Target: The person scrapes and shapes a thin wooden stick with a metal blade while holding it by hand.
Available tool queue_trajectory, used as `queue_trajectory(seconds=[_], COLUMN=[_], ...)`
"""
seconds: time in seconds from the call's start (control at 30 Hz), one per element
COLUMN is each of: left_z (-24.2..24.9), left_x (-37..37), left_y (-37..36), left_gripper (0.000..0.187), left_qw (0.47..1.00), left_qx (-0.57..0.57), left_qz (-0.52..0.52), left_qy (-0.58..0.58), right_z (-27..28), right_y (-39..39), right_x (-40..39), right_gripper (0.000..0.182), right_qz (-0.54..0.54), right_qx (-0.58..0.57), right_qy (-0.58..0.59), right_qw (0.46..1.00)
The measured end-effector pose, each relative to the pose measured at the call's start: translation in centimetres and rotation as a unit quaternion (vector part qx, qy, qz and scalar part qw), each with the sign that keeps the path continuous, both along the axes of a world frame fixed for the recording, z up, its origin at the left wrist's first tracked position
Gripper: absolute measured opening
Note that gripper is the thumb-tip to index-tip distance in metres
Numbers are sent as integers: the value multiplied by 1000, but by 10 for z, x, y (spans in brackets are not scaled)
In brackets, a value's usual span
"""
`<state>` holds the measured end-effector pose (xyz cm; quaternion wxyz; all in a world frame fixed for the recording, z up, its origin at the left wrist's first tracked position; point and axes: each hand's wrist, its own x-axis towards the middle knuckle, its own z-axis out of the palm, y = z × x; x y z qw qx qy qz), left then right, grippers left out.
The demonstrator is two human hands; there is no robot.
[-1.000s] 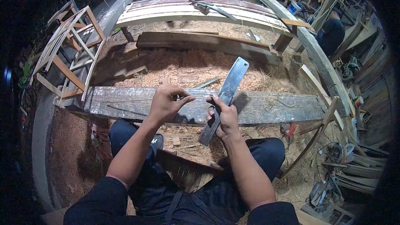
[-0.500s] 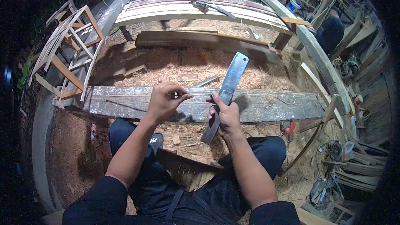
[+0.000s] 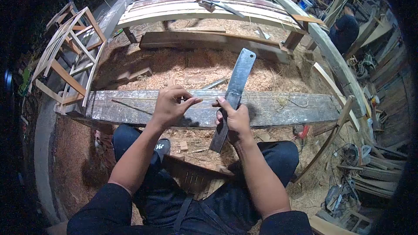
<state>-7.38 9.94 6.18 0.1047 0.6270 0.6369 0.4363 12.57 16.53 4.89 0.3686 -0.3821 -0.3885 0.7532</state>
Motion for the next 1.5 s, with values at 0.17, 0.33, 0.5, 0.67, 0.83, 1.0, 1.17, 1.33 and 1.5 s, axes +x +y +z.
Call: queue_trajectory(seconds=[0.17, 0.33, 0.5, 0.67, 0.83, 1.0, 1.17, 1.33, 1.5], left_z=[0, 1, 2, -3, 0, 0, 9, 17, 8], left_x=[3, 1, 2, -1, 2, 0, -2, 11, 29], left_y=[0, -1, -1, -1, -2, -5, -18, -38, -63], left_gripper=[21, 19, 20, 21, 22, 17, 20, 32, 34], left_qw=[1000, 999, 999, 1000, 999, 997, 993, 995, 982], left_qx=[4, -34, -21, -22, -38, -63, -96, -68, -183], left_qz=[-9, -34, -36, -13, 7, -9, -73, -71, -52], left_qy=[-6, -23, -26, 5, -4, 51, 14, 10, 2], right_z=[2, -2, -3, 6, 12, 17, 12, 19, 27], right_y=[0, 0, 1, 1, -2, -6, 1, -9, -19], right_x=[2, 2, 6, 10, 9, 3, 19, 26, 41], right_gripper=[23, 24, 30, 45, 70, 68, 61, 46, 37], right_qz=[-16, -57, -85, -56, -13, -55, 28, 39, 48], right_qx=[-43, -27, -2, 18, -10, 2, 0, 63, 82], right_qy=[-3, 3, -16, -26, 46, 60, -31, -31, -66], right_qw=[999, 998, 996, 998, 999, 997, 999, 997, 993])
